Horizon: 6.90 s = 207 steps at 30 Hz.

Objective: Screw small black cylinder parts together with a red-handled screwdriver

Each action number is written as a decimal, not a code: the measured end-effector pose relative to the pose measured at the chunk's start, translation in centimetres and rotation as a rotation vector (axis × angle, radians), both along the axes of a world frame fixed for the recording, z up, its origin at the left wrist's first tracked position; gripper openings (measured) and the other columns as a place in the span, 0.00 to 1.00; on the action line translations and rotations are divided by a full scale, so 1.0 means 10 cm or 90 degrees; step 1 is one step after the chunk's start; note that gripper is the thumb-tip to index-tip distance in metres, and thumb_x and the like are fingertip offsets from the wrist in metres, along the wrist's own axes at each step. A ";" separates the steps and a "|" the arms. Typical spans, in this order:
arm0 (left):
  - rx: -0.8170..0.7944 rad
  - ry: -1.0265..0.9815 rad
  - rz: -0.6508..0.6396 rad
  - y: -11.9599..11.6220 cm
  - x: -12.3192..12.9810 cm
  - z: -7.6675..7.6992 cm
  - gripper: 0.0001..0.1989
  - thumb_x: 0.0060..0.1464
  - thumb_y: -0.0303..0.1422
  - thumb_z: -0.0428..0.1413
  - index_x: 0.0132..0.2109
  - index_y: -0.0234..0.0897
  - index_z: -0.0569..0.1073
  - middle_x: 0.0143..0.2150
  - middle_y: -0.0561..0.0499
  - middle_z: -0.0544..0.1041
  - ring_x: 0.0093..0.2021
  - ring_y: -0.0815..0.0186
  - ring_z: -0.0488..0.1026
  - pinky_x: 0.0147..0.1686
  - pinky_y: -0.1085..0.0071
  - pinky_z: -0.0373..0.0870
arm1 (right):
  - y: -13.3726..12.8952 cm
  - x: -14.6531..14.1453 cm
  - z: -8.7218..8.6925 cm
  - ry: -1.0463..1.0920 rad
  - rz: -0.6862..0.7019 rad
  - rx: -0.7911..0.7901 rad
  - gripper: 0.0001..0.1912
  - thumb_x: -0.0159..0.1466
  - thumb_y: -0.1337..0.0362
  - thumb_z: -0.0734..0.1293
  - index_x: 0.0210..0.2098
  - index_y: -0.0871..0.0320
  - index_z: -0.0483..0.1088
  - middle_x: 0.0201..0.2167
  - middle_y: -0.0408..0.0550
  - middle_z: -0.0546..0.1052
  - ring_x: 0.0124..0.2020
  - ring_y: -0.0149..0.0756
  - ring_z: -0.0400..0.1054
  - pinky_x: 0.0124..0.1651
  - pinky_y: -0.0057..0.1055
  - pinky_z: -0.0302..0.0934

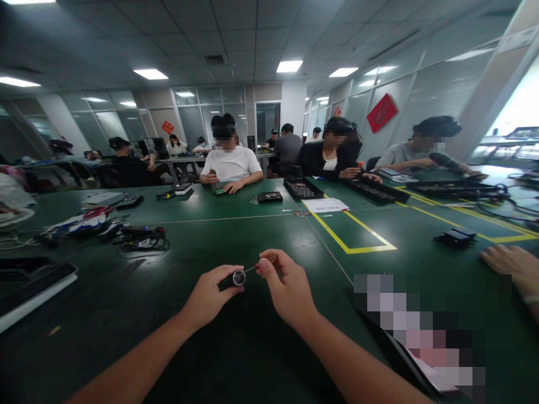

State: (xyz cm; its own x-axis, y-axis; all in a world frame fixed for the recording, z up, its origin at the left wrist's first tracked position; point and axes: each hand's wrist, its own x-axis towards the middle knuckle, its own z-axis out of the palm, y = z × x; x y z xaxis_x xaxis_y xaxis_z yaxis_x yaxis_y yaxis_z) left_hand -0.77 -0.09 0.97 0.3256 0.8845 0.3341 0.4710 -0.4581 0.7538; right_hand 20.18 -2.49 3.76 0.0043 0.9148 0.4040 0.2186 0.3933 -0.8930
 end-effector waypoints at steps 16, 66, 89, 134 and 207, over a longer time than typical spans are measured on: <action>0.013 0.009 0.010 -0.02 -0.03 0.02 0.22 0.54 0.30 0.64 0.56 0.44 0.75 0.55 0.48 0.77 0.56 0.57 0.71 0.60 0.58 0.64 | -0.01 0.03 -0.04 -0.020 -0.014 0.012 0.12 0.68 0.54 0.63 0.42 0.54 0.71 0.33 0.47 0.79 0.36 0.40 0.75 0.42 0.38 0.68; 0.058 0.154 -0.008 0.01 -0.04 -0.05 0.19 0.60 0.32 0.61 0.58 0.48 0.72 0.55 0.52 0.77 0.56 0.58 0.71 0.65 0.47 0.52 | -0.09 -0.05 -0.04 -0.206 -0.098 0.027 0.19 0.73 0.53 0.54 0.42 0.54 0.72 0.24 0.43 0.73 0.24 0.36 0.66 0.30 0.33 0.55; 0.084 0.150 0.042 0.02 -0.08 -0.05 0.21 0.59 0.31 0.62 0.58 0.48 0.72 0.54 0.52 0.78 0.55 0.58 0.72 0.65 0.44 0.53 | -0.10 -0.07 -0.05 -0.214 -0.069 0.020 0.13 0.71 0.60 0.55 0.52 0.56 0.63 0.32 0.47 0.75 0.34 0.41 0.72 0.36 0.35 0.60; 0.059 0.203 0.048 0.02 -0.05 -0.06 0.19 0.61 0.34 0.59 0.59 0.51 0.71 0.56 0.52 0.76 0.58 0.58 0.69 0.68 0.39 0.41 | -0.03 -0.10 -0.12 -0.113 -0.117 0.011 0.15 0.72 0.52 0.57 0.41 0.55 0.69 0.28 0.44 0.74 0.29 0.37 0.68 0.34 0.33 0.59; -0.070 -0.100 0.071 0.01 -0.01 -0.05 0.19 0.60 0.38 0.58 0.57 0.41 0.70 0.53 0.47 0.74 0.52 0.59 0.71 0.53 0.63 0.67 | -0.02 -0.04 -0.07 -0.040 -0.206 0.030 0.13 0.72 0.54 0.57 0.39 0.54 0.66 0.29 0.42 0.71 0.31 0.36 0.66 0.37 0.35 0.59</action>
